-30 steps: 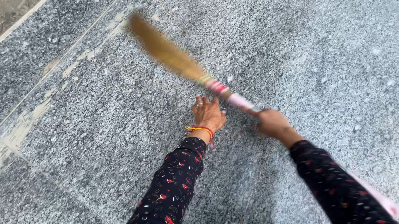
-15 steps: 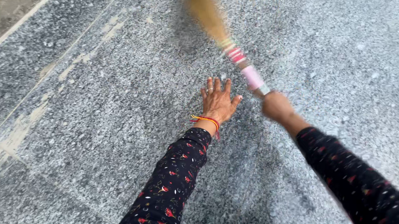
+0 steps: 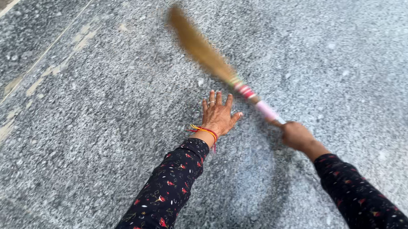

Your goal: The person sweeps the granite floor using a broom with a white handle, moving debris and dust towards the edge.

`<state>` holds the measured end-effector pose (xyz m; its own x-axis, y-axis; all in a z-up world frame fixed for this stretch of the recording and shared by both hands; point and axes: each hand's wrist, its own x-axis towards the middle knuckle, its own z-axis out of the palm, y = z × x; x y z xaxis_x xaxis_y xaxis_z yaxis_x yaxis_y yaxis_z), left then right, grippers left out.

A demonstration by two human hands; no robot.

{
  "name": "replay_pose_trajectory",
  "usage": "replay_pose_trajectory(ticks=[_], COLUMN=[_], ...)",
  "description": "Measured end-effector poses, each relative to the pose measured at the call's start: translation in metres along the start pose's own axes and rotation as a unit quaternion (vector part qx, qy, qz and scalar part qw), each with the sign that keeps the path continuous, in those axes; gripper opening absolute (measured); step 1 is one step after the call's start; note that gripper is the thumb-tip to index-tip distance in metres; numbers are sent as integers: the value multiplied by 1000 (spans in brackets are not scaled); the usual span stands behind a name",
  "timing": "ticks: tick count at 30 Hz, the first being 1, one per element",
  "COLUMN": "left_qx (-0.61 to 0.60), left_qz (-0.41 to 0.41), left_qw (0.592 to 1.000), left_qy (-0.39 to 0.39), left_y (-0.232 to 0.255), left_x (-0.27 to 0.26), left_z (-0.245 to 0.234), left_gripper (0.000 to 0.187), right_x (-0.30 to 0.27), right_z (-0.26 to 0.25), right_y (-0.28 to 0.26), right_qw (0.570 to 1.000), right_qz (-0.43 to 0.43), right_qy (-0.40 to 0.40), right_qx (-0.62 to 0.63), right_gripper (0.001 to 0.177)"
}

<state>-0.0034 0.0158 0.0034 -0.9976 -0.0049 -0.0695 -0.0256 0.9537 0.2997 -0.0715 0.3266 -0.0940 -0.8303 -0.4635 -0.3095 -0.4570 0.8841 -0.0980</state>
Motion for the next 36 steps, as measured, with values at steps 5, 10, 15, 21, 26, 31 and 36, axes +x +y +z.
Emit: replay_pose_trajectory(ticks=[5, 10, 15, 21, 26, 31, 36], left_qx=[-5, -5, -20, -34, -42, -2, 65], left_qz=[5, 28, 45, 24, 29, 53, 92], left_qw=[1000, 1000, 999, 999, 999, 999, 993], left_qy=[-22, -11, 6, -13, 13, 5, -30], left_y=[27, 47, 62, 70, 87, 114, 135], left_x=[-6, 6, 22, 29, 47, 48, 41], left_z=[-6, -1, 13, 25, 26, 7, -20], left_gripper=[77, 79, 82, 80, 86, 82, 83], right_x=[4, 27, 44, -23, -30, -14, 23], right_z=[-56, -86, -46, -63, -59, -55, -79], right_y=[49, 40, 34, -3, 58, 112, 88], right_qw=[993, 989, 995, 990, 996, 995, 972], right_qz=[114, 82, 42, -77, 31, 98, 104], right_qy=[20, 111, 73, -79, -77, -7, 159], right_qx=[0, 51, 50, -82, -31, -14, 137], right_gripper=[99, 93, 29, 83, 83, 100, 96])
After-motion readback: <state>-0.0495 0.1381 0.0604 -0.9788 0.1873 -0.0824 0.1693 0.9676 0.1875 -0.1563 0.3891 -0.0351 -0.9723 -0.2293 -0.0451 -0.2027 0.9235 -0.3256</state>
